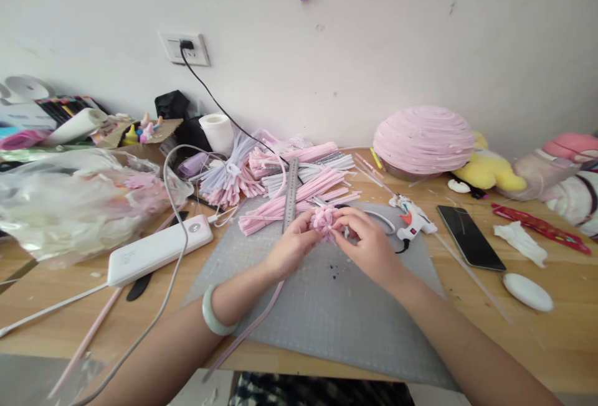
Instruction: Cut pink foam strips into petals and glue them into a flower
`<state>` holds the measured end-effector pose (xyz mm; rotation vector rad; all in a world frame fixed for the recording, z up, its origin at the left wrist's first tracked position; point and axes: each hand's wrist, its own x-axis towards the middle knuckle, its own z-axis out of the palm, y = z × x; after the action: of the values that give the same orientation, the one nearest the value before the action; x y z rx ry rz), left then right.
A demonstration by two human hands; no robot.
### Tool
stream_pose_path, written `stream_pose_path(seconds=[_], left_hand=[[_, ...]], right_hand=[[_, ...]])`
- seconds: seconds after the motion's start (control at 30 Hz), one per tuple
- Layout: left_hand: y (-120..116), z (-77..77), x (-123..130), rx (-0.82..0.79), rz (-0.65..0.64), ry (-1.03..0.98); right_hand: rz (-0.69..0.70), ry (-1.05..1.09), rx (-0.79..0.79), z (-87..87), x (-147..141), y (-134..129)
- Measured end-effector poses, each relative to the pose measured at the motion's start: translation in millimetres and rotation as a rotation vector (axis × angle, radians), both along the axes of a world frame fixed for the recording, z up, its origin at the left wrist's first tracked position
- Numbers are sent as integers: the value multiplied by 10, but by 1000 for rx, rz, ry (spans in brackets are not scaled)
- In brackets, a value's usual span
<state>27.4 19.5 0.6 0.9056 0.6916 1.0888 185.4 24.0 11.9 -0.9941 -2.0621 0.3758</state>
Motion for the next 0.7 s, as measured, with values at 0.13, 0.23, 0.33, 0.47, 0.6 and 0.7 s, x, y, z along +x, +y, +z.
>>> stream_pose_path(seconds=[0.13,0.23,0.33,0.47,0.6,0.7], left_hand=[[1,-63,1,85,-34,44],[2,-79,-2,105,-38,48],[5,-76,-5,130,-57,68],[12,-82,2,144,-61,68],[21,-90,2,96,-10,50],[30,-80,-4,53,43,52]], right_hand=[[3,-41,39,-55,-30,-7],[0,-113,162,-68,-60,-18],[7,-177,244,-67,-86,-27],[-4,-180,217,-80,-96,-28],[13,-156,132,-108,-81,-7],[60,-135,74,-119,-68,12]])
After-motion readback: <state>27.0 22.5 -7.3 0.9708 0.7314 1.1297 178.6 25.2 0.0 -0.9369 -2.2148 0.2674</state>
